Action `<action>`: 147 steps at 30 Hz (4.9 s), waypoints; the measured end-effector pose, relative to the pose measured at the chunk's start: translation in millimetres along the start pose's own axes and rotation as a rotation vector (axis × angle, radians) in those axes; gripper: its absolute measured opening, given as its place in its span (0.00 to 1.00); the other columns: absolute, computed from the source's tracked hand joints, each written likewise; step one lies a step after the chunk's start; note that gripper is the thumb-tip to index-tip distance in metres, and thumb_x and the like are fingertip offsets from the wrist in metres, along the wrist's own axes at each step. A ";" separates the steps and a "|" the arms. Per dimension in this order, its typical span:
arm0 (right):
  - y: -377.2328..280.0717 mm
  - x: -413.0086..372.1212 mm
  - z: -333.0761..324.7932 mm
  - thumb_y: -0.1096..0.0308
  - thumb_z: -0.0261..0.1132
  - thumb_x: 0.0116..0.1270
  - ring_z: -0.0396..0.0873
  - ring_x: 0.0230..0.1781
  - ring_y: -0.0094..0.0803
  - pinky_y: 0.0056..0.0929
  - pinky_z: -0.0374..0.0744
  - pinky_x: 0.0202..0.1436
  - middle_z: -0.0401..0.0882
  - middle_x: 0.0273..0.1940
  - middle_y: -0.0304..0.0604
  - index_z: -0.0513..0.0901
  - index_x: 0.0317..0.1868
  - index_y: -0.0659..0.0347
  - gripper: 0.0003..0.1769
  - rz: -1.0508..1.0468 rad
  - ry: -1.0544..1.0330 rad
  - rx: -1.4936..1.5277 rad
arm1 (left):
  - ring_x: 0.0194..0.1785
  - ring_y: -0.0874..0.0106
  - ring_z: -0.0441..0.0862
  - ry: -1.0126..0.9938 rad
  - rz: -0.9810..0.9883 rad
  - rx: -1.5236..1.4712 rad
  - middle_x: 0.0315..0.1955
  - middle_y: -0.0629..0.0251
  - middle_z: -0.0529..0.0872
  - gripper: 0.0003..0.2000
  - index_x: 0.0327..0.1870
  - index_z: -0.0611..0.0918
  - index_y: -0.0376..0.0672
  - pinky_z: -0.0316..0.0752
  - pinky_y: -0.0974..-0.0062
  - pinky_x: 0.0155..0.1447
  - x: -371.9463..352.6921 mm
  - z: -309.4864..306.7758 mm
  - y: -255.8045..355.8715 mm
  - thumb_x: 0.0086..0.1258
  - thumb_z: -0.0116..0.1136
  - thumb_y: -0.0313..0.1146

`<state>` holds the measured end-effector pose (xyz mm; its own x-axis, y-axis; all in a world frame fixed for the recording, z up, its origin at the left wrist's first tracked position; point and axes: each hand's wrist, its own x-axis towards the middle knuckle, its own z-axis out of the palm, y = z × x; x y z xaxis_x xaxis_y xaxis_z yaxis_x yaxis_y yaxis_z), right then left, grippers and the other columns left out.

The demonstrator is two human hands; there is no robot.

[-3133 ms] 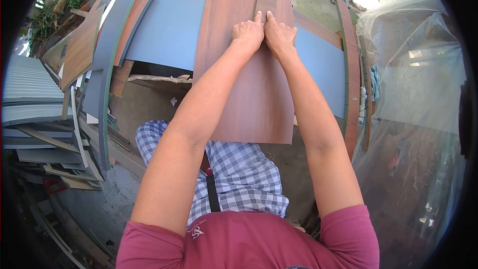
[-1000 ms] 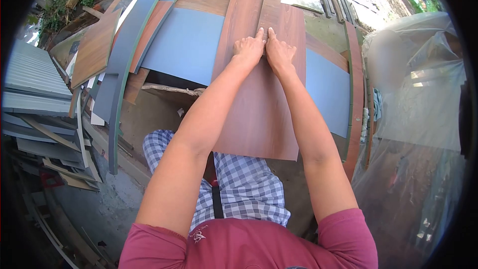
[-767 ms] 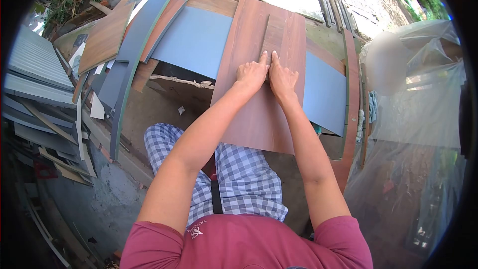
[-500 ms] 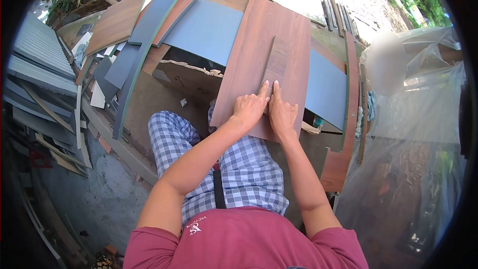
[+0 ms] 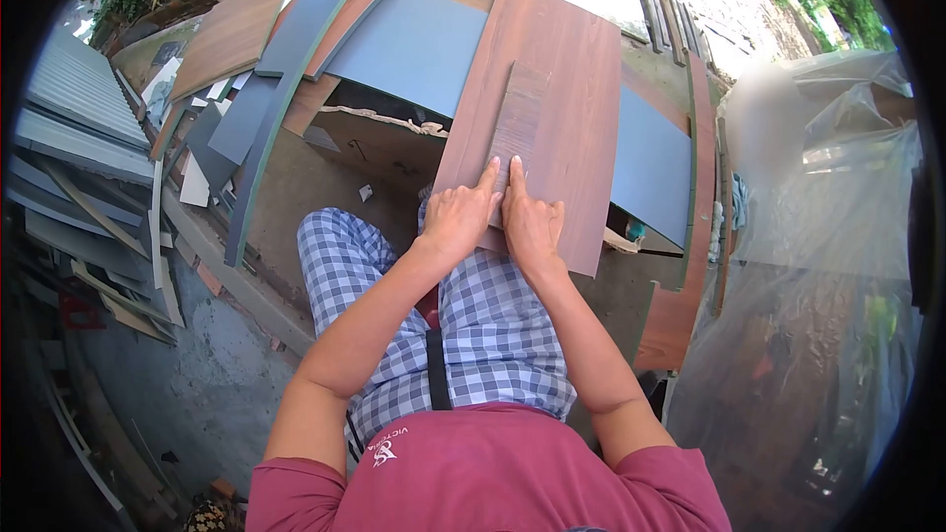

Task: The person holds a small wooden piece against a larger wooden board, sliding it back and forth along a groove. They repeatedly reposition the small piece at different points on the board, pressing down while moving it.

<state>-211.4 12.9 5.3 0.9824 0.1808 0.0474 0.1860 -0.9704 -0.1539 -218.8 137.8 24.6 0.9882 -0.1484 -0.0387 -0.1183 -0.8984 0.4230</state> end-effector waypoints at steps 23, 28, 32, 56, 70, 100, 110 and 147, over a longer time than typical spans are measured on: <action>56.0 235.3 9.9 0.61 0.47 0.66 0.80 0.38 0.51 0.52 0.69 0.46 0.81 0.35 0.57 0.64 0.64 0.50 0.25 0.101 0.020 0.095 | 0.45 0.52 0.79 -0.046 -0.078 0.071 0.38 0.49 0.83 0.23 0.65 0.64 0.55 0.72 0.56 0.48 242.6 -6.0 -12.5 0.70 0.43 0.45; 61.2 254.0 11.4 0.61 0.46 0.66 0.80 0.40 0.51 0.51 0.70 0.47 0.81 0.37 0.57 0.64 0.64 0.49 0.24 0.097 0.036 0.097 | 0.47 0.53 0.79 -0.022 -0.076 0.034 0.40 0.50 0.82 0.22 0.65 0.64 0.54 0.71 0.56 0.49 259.8 -6.6 -12.1 0.70 0.42 0.45; 58.9 254.7 10.8 0.65 0.45 0.67 0.79 0.45 0.48 0.50 0.66 0.52 0.81 0.41 0.54 0.62 0.65 0.49 0.25 0.144 -0.019 0.083 | 0.47 0.54 0.79 -0.021 -0.082 0.009 0.40 0.51 0.82 0.22 0.65 0.64 0.56 0.72 0.57 0.49 258.9 -4.3 -15.2 0.70 0.42 0.44; -7.6 -28.0 -3.1 0.67 0.54 0.61 0.75 0.12 0.36 0.33 0.64 0.29 0.76 0.14 0.44 0.65 0.64 0.59 0.28 0.017 0.035 -0.045 | 0.24 0.53 0.81 -0.041 -0.007 -0.077 0.17 0.50 0.81 0.24 0.65 0.63 0.50 0.76 0.58 0.30 -26.0 3.0 -1.0 0.69 0.47 0.42; -34.5 28.2 3.5 0.68 0.54 0.60 0.76 0.14 0.36 0.36 0.64 0.32 0.77 0.15 0.43 0.63 0.64 0.61 0.30 -0.035 -0.026 0.028 | 0.24 0.52 0.81 0.020 -0.053 -0.013 0.17 0.49 0.80 0.24 0.64 0.66 0.51 0.76 0.57 0.31 9.0 -19.0 -34.4 0.67 0.49 0.42; 19.2 273.5 9.8 0.64 0.42 0.68 0.79 0.46 0.47 0.48 0.67 0.52 0.81 0.43 0.54 0.60 0.67 0.47 0.26 0.126 -0.067 0.093 | 0.45 0.55 0.80 -0.003 -0.101 0.032 0.38 0.53 0.83 0.22 0.65 0.64 0.54 0.73 0.59 0.46 264.0 -26.3 -51.7 0.70 0.43 0.43; 24.8 190.7 1.0 0.65 0.43 0.67 0.81 0.41 0.47 0.48 0.67 0.49 0.82 0.38 0.54 0.59 0.67 0.49 0.26 0.153 -0.097 0.042 | 0.42 0.55 0.81 0.009 -0.041 0.001 0.35 0.52 0.83 0.22 0.65 0.63 0.53 0.74 0.58 0.44 195.4 -5.5 -27.0 0.70 0.43 0.43; 27.9 142.2 1.8 0.62 0.50 0.65 0.82 0.32 0.47 0.48 0.68 0.48 0.82 0.29 0.52 0.61 0.66 0.52 0.28 0.140 -0.080 0.110 | 0.38 0.51 0.81 -0.078 -0.040 0.007 0.30 0.48 0.83 0.24 0.66 0.62 0.53 0.74 0.55 0.43 145.0 -12.5 -9.2 0.69 0.45 0.44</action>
<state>-66.6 11.8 5.9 0.9963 0.0620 -0.0596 0.0444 -0.9644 -0.2609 -73.2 129.7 26.4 0.9817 -0.1434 -0.1257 -0.0796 -0.9073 0.4129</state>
